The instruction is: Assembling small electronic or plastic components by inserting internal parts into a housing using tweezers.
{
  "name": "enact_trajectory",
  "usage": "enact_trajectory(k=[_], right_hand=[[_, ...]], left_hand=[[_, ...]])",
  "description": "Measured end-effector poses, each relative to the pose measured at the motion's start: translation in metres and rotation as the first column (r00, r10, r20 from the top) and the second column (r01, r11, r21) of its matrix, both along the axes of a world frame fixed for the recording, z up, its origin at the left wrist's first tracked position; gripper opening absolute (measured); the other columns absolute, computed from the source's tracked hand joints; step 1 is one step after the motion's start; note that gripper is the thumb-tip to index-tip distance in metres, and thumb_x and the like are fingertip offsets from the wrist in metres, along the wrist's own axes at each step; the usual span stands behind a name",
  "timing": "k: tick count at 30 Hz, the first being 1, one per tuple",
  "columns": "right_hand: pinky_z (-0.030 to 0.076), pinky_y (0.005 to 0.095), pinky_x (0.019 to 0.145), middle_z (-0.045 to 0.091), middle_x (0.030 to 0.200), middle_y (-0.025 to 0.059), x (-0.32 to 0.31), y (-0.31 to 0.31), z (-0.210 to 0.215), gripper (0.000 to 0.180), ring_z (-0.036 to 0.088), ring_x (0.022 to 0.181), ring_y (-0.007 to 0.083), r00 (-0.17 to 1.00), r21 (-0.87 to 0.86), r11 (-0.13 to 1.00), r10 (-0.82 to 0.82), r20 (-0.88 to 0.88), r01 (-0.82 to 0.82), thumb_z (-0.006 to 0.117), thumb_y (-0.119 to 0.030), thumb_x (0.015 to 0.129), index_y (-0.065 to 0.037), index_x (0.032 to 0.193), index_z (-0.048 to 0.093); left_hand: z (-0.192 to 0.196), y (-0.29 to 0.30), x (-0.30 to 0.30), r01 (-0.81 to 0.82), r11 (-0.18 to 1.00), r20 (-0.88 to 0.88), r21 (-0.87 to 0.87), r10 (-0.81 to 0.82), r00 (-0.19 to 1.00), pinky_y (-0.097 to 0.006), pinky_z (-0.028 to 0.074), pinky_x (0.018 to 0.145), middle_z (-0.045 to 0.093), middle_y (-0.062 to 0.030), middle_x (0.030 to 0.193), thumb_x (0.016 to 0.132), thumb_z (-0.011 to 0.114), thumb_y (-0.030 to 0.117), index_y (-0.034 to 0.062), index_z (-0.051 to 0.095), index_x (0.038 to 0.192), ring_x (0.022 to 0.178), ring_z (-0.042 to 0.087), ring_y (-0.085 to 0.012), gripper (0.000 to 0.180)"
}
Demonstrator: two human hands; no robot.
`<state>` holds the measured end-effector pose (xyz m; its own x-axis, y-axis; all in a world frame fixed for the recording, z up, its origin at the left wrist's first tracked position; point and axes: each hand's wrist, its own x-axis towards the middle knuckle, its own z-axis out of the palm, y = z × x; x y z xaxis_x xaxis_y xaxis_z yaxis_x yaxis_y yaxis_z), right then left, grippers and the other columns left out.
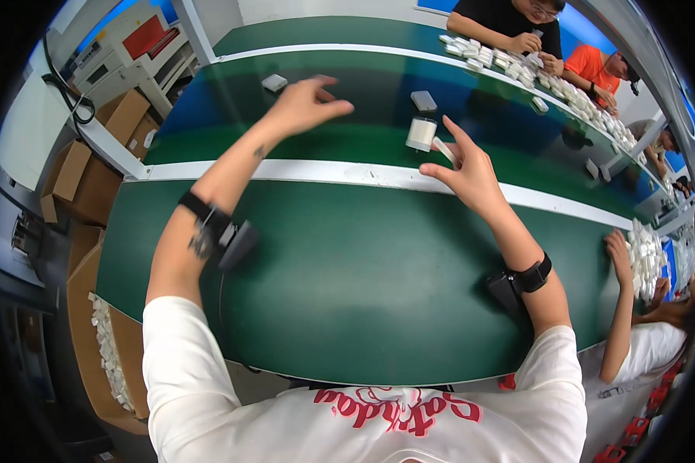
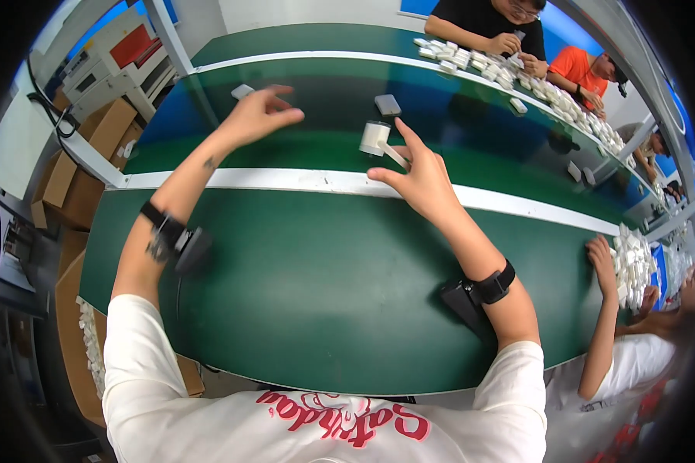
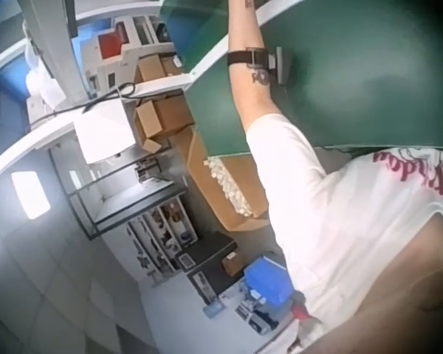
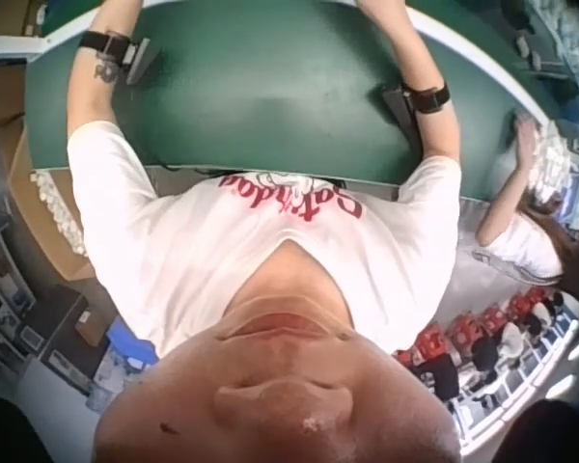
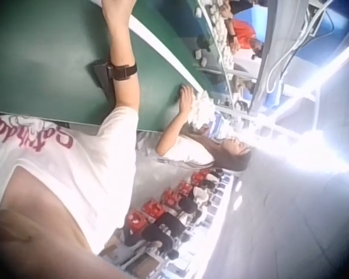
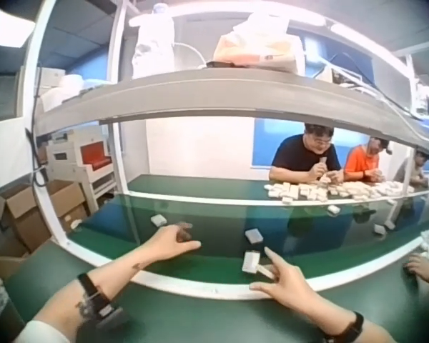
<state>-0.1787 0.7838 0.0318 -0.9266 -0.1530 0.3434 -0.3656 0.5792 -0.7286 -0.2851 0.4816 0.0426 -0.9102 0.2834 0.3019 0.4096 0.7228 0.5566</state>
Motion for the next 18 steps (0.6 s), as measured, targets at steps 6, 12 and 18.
enact_trajectory(k=[6,12,18], right_hand=[[0.041,0.0296,0.055,0.064,0.078,0.0115,0.007,-0.010,0.017,0.033,0.046,0.058,0.0136,1.000,0.034,0.999,0.008,-0.012,-0.008,0.073,-0.020,0.082,0.000,0.107,0.068],[0.041,0.0288,0.055,0.066,0.080,0.0101,0.004,0.002,0.016,0.024,0.049,0.058,0.0144,1.000,0.057,0.998,0.008,0.006,-0.009,0.070,-0.015,0.084,0.001,0.102,0.069],[0.048,0.0258,0.060,0.067,0.106,0.0116,0.004,-0.002,0.020,0.027,0.058,0.069,0.0146,0.996,0.020,0.999,-0.032,-0.081,0.034,0.072,-0.010,0.084,0.001,0.108,0.068]], left_hand=[[-0.073,-0.149,-0.115,-0.576,0.744,-0.386,-0.339,0.449,0.806,-0.038,0.049,0.091,0.064,-0.0200,0.120,0.080,0.070,0.052,0.0112,0.056,0.133,0.112,0.061,-0.0345,0.068],[-0.071,-0.146,-0.129,-0.426,0.876,-0.019,-0.225,0.433,0.901,-0.037,0.047,0.095,0.061,-0.0192,0.126,0.076,0.075,0.042,0.0157,0.051,0.138,0.118,0.058,-0.0312,0.071],[-0.045,-0.077,-0.073,-0.226,0.974,-0.411,0.009,0.210,0.887,-0.036,0.051,0.091,0.061,-0.0156,0.120,0.072,0.076,0.018,0.0045,0.061,0.125,0.102,0.063,-0.0275,0.057]])
